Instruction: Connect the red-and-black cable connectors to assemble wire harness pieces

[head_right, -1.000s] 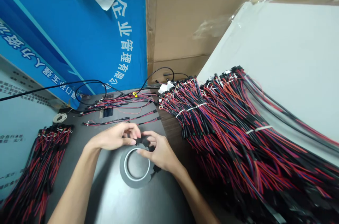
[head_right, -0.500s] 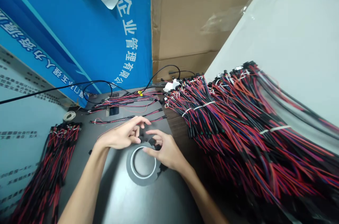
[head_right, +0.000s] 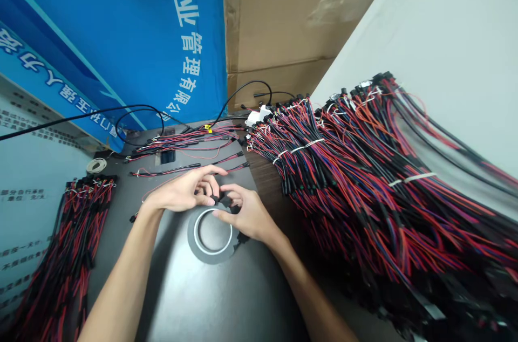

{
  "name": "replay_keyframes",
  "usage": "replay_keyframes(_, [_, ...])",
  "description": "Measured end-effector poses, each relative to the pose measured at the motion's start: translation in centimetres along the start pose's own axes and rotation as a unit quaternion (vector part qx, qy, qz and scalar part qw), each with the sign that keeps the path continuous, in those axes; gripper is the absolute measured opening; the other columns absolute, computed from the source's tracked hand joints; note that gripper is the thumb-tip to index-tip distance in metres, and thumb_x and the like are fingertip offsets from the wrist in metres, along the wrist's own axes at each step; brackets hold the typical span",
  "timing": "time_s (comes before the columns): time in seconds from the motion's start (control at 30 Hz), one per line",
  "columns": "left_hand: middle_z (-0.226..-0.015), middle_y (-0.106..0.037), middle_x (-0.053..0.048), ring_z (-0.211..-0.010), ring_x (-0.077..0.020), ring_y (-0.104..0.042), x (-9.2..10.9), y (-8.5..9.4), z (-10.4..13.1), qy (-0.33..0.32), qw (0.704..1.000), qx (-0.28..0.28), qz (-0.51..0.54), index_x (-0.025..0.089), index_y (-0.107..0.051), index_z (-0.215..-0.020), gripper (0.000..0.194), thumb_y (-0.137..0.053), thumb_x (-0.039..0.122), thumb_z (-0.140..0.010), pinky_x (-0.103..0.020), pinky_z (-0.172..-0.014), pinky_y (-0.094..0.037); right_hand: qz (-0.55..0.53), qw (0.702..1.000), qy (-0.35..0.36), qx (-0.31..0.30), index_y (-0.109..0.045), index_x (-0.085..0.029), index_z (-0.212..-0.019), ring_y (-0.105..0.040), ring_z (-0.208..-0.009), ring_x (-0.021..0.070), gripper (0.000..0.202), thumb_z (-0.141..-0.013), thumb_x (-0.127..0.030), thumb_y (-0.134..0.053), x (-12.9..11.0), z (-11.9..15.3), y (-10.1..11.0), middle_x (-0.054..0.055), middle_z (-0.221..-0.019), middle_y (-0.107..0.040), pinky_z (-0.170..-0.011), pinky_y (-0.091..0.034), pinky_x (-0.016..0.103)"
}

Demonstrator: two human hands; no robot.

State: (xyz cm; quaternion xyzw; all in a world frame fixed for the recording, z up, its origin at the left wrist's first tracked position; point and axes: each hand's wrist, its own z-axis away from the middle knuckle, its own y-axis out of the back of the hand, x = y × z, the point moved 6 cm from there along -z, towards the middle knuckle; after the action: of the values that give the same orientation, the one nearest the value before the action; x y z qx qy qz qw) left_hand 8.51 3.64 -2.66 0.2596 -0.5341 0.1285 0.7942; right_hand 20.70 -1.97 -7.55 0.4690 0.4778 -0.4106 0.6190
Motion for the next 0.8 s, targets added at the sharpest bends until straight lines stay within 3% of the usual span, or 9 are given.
replay_keyframes(0.43, [-0.081, -0.068, -0.004, -0.07, -0.0114, -0.059, 0.41, 0.19, -0.22, 0.004, 0.993, 0.021, -0.117, 0.01, -0.054, -0.128, 0.059, -0.065, 0.008, -0.07, -0.023, -0.067, -0.044, 0.009, 1.0, 0.0, -0.008, -0.061, -0.013, -0.118, -0.061, -0.072, 0.0154, 0.056, -0.072, -0.041, -0.075, 0.22, 0.11, -0.05, 0.006, -0.085, -0.068, -0.068, -0.049, 0.028])
replay_keyframes(0.63, [-0.088, -0.069, -0.006, -0.069, -0.0115, -0.06, 0.06, 0.22, -0.15, 0.015, 0.994, 0.025, -0.102, 0.008, -0.052, -0.129, 0.06, -0.066, 0.008, -0.071, -0.023, -0.064, -0.045, -0.002, 1.0, -0.006, -0.013, -0.059, -0.013, -0.121, -0.062, -0.077, 0.0165, 0.059, -0.071, -0.039, -0.076, 0.17, 0.1, -0.09, 0.006, -0.088, -0.068, -0.072, -0.05, 0.029])
replay_keyframes(0.8, [-0.081, -0.064, -0.003, -0.07, -0.0113, -0.058, 0.41, 0.21, -0.01, 0.0, 0.998, 0.027, -0.065, 0.008, -0.052, -0.125, 0.057, -0.067, 0.009, -0.07, -0.023, -0.064, -0.045, -0.007, 1.0, -0.008, -0.011, -0.057, -0.013, -0.122, -0.062, -0.078, 0.0166, 0.059, -0.071, -0.036, -0.076, 0.06, 0.09, -0.04, 0.006, -0.088, -0.068, -0.074, -0.05, 0.03])
